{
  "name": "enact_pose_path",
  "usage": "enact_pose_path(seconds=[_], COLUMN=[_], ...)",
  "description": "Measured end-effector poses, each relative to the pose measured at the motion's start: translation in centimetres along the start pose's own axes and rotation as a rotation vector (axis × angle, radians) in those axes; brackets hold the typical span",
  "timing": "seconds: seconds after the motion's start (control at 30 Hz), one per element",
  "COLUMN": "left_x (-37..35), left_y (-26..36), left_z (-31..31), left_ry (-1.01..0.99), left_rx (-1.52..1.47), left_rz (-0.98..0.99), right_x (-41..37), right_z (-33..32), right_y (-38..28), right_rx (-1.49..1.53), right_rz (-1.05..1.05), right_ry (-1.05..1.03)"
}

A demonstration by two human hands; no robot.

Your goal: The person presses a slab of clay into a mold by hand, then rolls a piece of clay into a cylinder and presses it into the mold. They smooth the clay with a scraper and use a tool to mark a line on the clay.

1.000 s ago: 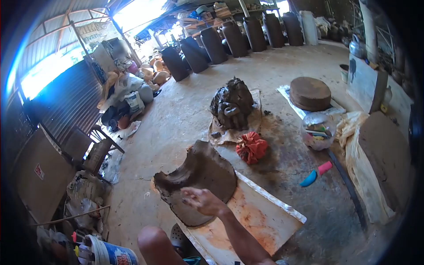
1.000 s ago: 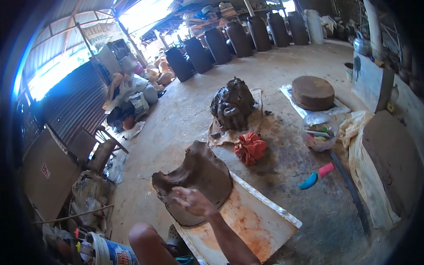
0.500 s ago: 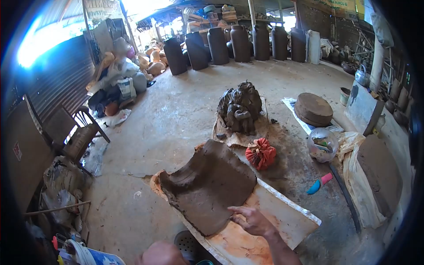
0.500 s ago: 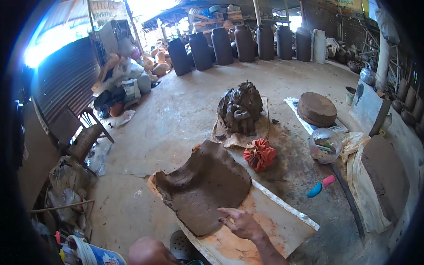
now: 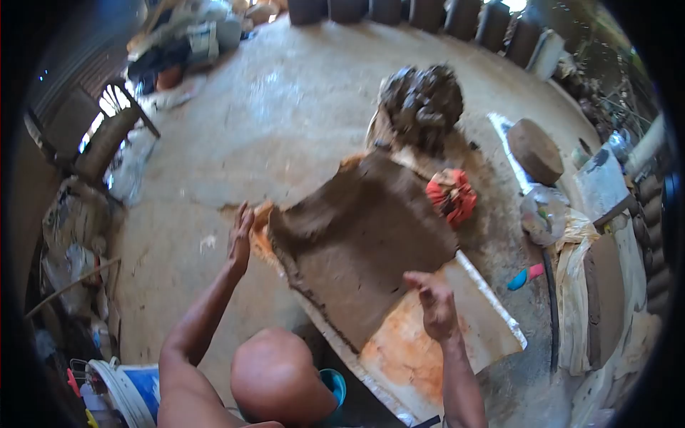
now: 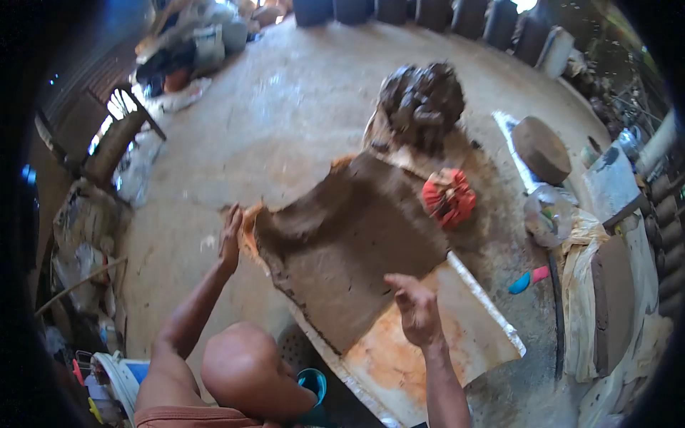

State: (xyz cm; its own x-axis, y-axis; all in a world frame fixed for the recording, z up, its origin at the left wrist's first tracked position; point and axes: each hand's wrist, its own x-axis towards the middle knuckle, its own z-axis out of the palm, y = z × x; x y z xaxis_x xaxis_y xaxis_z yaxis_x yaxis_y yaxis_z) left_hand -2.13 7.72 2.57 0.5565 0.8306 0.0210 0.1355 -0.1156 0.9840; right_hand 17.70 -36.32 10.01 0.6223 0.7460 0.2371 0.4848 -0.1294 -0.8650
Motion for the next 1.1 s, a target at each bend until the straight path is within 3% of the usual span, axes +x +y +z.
enact_pose_path(seconds=[0.07, 0.17, 0.23, 0.27, 0.3, 0.33, 0.4, 0.53, 0.6, 0.73, 0.87, 0.93, 1.03, 1.07, 1.1], left_x=[-0.6, -0.4, -0.1, -0.2, 0.0, -0.2, 0.1, 0.4, 0.2, 0.1, -0.2, -0.2, 0.2, 0.4, 0.2], left_y=[2.4, 1.3, 0.8, 1.1, -1.1, -0.6, 0.4, 1.0, 0.9, 0.2, 0.4, 0.5, 0.9, 1.0, 1.0], left_z=[0.7, 0.7, 0.8, 0.5, 0.7, 1.3, 1.6, 2.7, 3.1, 2.5, 2.4, 2.6, 2.7, 2.9, 2.9], left_ry=[0.027, -0.016, 0.003, 0.015, 0.047, 0.076, 0.022, 0.046, 0.096, 0.105, 0.103, 0.096, 0.120, 0.115, 0.114], left_rx=[-0.009, -0.029, -0.221, -0.055, -0.164, -0.284, -0.286, -0.382, -0.535, -0.512, -0.480, -0.454, -0.479, -0.484, -0.485], left_rz=[-0.085, -0.192, -0.200, -0.214, -0.149, -0.209, -0.263, -0.146, -0.261, -0.290, -0.259, -0.235, -0.283, -0.276, -0.281], right_x=[2.8, 8.4, 12.7, 14.8, 17.1, 19.2, 23.3, 27.8, 28.2, 28.3, 29.5, 30.7, 30.0, 30.2, 30.6], right_z=[2.5, 6.6, 9.9, 11.7, 13.1, 14.7, 17.9, 26.3, 31.0, 31.1, 30.5, 28.5, 30.9, 31.7, 31.6], right_y=[0.3, 1.7, 2.3, 2.2, 2.2, 2.7, 3.8, 6.6, 6.8, 6.6, 5.9, 5.4, 8.1, 8.9, 9.2], right_rx=[0.048, 0.086, 0.093, 0.118, 0.126, 0.157, 0.228, 0.356, 0.289, 0.207, 0.216, 0.169, 0.089, -0.025, -0.026], right_rz=[-0.004, -0.088, -0.145, -0.146, -0.166, -0.232, -0.307, -0.342, -0.367, -0.359, -0.359, -0.456, -0.449, -0.493, -0.480], right_ry=[-0.014, -0.013, -0.020, -0.031, -0.024, -0.022, -0.010, -0.028, -0.013, -0.237, -0.261, -0.066, 0.113, -0.146, -0.151])
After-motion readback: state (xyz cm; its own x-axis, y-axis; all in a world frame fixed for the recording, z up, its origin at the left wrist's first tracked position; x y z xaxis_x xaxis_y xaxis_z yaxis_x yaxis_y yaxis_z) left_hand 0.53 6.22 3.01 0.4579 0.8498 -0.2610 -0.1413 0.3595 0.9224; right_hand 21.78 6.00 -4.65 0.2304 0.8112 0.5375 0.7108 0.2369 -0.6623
